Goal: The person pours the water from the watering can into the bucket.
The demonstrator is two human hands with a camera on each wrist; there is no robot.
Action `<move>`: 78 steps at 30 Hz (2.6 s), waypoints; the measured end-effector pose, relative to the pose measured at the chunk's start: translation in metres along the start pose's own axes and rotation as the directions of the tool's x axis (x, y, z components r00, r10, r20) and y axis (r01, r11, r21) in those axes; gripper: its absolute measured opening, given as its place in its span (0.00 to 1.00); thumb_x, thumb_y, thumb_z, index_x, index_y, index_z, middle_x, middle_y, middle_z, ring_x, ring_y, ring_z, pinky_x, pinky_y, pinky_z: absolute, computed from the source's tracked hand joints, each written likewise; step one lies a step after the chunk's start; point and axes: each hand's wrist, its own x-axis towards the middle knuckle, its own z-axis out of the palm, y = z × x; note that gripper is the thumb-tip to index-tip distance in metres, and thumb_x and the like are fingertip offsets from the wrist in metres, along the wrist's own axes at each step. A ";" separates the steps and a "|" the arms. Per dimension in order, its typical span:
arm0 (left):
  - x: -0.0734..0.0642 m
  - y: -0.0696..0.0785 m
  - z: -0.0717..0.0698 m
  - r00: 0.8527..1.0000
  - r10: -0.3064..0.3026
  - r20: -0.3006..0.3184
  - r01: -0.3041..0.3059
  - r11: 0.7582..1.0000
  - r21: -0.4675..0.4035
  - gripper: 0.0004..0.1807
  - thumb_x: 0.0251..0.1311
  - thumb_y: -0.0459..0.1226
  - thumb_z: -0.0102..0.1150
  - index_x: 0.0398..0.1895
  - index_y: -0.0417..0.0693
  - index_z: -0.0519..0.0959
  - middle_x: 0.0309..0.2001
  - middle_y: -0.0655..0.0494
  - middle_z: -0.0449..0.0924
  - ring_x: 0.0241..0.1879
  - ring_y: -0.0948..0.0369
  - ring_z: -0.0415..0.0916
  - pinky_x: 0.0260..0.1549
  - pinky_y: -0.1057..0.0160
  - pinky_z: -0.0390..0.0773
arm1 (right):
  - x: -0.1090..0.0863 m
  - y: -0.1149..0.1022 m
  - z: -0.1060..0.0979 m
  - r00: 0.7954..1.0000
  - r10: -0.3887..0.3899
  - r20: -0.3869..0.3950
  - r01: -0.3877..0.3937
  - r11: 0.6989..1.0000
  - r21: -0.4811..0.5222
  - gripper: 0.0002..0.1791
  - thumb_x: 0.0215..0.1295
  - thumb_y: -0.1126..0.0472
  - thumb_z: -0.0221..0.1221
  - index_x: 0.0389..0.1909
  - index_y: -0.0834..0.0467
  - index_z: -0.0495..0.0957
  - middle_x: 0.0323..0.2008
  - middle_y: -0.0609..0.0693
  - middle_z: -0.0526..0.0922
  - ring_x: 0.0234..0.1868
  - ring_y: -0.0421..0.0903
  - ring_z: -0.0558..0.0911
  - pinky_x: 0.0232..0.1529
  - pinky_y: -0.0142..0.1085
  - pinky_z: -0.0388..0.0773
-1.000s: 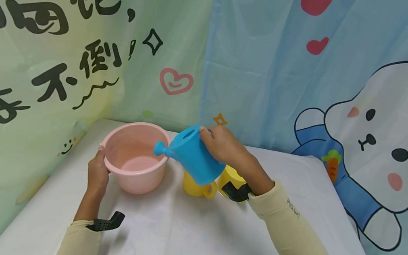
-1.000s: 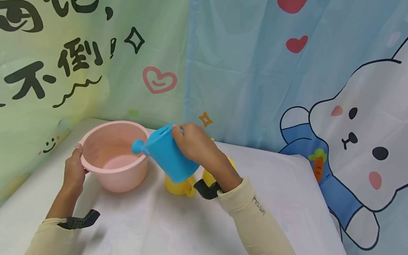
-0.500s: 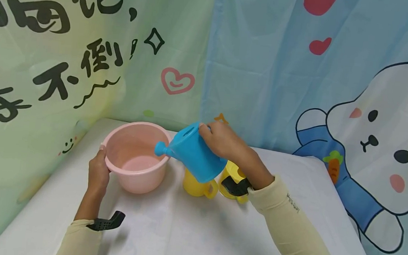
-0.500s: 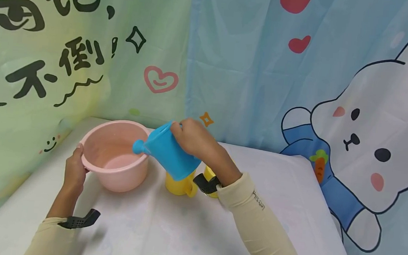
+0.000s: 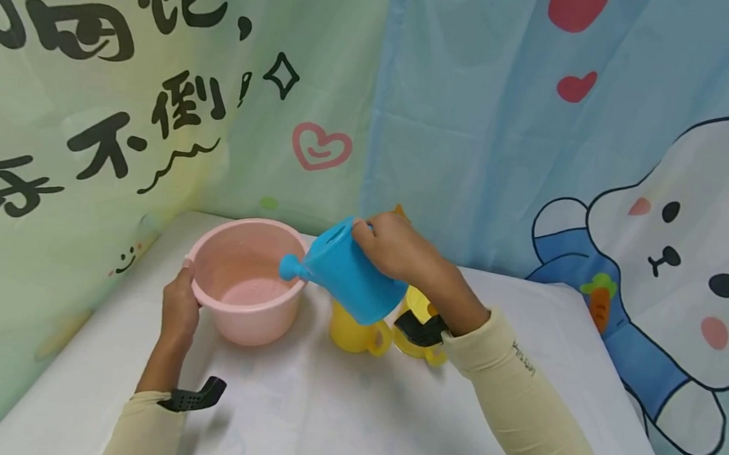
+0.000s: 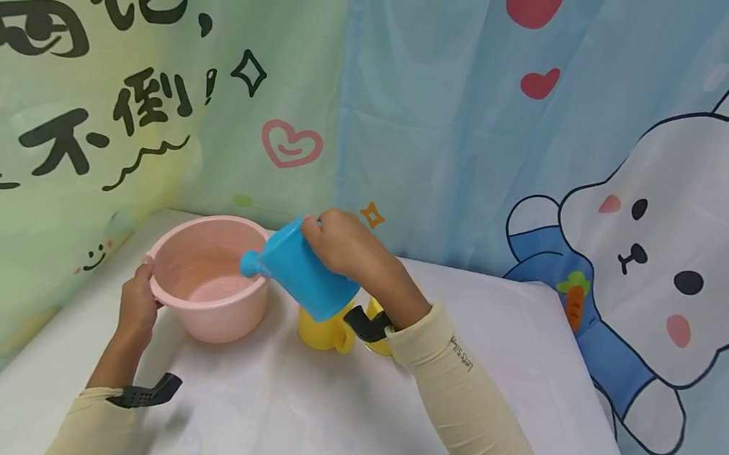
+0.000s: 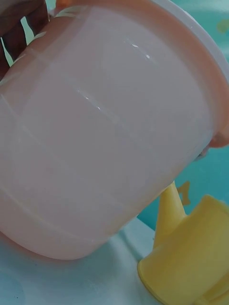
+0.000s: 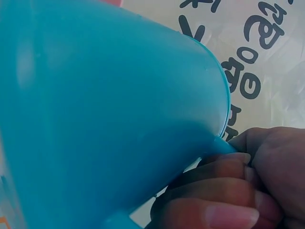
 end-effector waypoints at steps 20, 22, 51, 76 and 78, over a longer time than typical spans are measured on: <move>-0.004 -0.002 -0.002 1.000 -0.004 -0.008 0.005 1.000 0.029 0.40 0.73 0.61 0.22 0.68 0.42 0.69 0.60 0.42 0.74 0.53 0.48 0.70 0.47 0.59 0.65 | 0.005 -0.002 0.001 0.997 0.047 0.056 -0.047 0.999 0.006 0.24 0.77 0.51 0.37 0.19 0.55 0.62 0.19 0.50 0.57 0.24 0.48 0.67 0.32 0.42 0.67; -0.003 -0.002 -0.002 1.000 0.001 -0.004 -0.001 1.000 0.026 0.40 0.73 0.61 0.22 0.69 0.43 0.68 0.60 0.43 0.74 0.53 0.49 0.70 0.47 0.60 0.66 | 0.005 -0.003 0.002 0.997 0.051 0.062 -0.052 0.999 0.014 0.24 0.77 0.50 0.37 0.19 0.55 0.62 0.19 0.50 0.57 0.23 0.48 0.67 0.31 0.41 0.67; -0.001 -0.001 0.000 1.000 0.017 -0.002 -0.017 1.000 0.007 0.38 0.74 0.58 0.22 0.68 0.40 0.68 0.60 0.42 0.74 0.52 0.50 0.71 0.44 0.63 0.67 | 0.008 -0.010 -0.002 0.998 0.046 0.042 -0.045 0.999 -0.020 0.24 0.77 0.51 0.37 0.18 0.56 0.61 0.18 0.50 0.57 0.21 0.47 0.64 0.29 0.40 0.64; -0.003 0.000 0.002 0.999 0.020 -0.044 -0.020 1.000 -0.008 0.36 0.75 0.54 0.26 0.63 0.34 0.72 0.51 0.36 0.76 0.41 0.57 0.74 0.36 0.70 0.69 | 0.012 -0.016 -0.005 0.997 0.054 0.063 -0.051 0.998 -0.047 0.23 0.76 0.52 0.36 0.19 0.57 0.62 0.22 0.51 0.57 0.25 0.49 0.67 0.31 0.41 0.64; -0.004 0.000 0.002 0.999 0.018 -0.050 -0.018 1.000 -0.010 0.36 0.76 0.53 0.26 0.62 0.34 0.73 0.51 0.36 0.76 0.39 0.59 0.74 0.35 0.71 0.69 | 0.012 -0.016 -0.005 0.996 0.057 0.063 -0.054 0.997 -0.048 0.23 0.76 0.52 0.36 0.19 0.57 0.62 0.22 0.51 0.57 0.25 0.49 0.67 0.31 0.41 0.64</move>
